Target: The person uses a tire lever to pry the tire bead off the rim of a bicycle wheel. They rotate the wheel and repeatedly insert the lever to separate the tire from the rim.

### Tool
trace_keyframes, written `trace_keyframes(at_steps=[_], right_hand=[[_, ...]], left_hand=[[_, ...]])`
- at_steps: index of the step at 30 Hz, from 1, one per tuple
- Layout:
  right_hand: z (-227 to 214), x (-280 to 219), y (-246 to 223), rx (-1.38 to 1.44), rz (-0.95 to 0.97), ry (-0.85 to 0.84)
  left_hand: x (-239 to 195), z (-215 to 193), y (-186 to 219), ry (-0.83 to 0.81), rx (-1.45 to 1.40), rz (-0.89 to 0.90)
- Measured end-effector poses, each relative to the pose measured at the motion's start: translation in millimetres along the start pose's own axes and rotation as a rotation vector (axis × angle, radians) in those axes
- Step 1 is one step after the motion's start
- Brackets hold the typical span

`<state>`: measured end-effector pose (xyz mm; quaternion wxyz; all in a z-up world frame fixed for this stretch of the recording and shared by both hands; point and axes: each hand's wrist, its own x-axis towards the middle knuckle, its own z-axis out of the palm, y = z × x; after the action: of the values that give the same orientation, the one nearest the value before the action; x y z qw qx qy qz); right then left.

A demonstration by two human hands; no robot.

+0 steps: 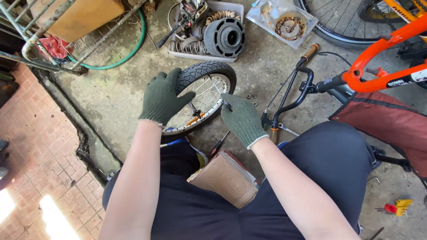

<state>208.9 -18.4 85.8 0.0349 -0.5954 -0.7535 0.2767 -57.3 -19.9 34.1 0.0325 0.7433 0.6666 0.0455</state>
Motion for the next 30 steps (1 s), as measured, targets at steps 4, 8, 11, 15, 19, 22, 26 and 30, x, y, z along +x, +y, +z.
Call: trace_keyframes(at_steps=[4,8,11,15,19,22,26,30], right_hand=[[-9,20,2,-0.054,-0.094,-0.026],[-15,38,12,-0.105,-0.192,-0.068],[-22,52,18,-0.135,-0.267,-0.089],[-31,52,17,-0.018,-0.23,-0.18],[16,42,-2,0.098,-0.037,-0.022],[41,32,-20,0.146,0.043,0.058],[42,32,-41,0.14,0.017,0.029],[46,37,-41,-0.024,-0.245,0.149]], left_hand=[[10,11,-3,-0.007,-0.066,-0.011],[16,26,1,-0.024,-0.132,-0.033],[26,31,6,-0.03,-0.171,-0.041],[23,33,16,0.021,-0.147,0.009],[23,25,14,0.008,-0.144,-0.054],[22,23,6,0.024,-0.169,-0.067],[23,31,-1,0.064,-0.145,-0.05],[24,32,5,0.071,-0.116,-0.043]])
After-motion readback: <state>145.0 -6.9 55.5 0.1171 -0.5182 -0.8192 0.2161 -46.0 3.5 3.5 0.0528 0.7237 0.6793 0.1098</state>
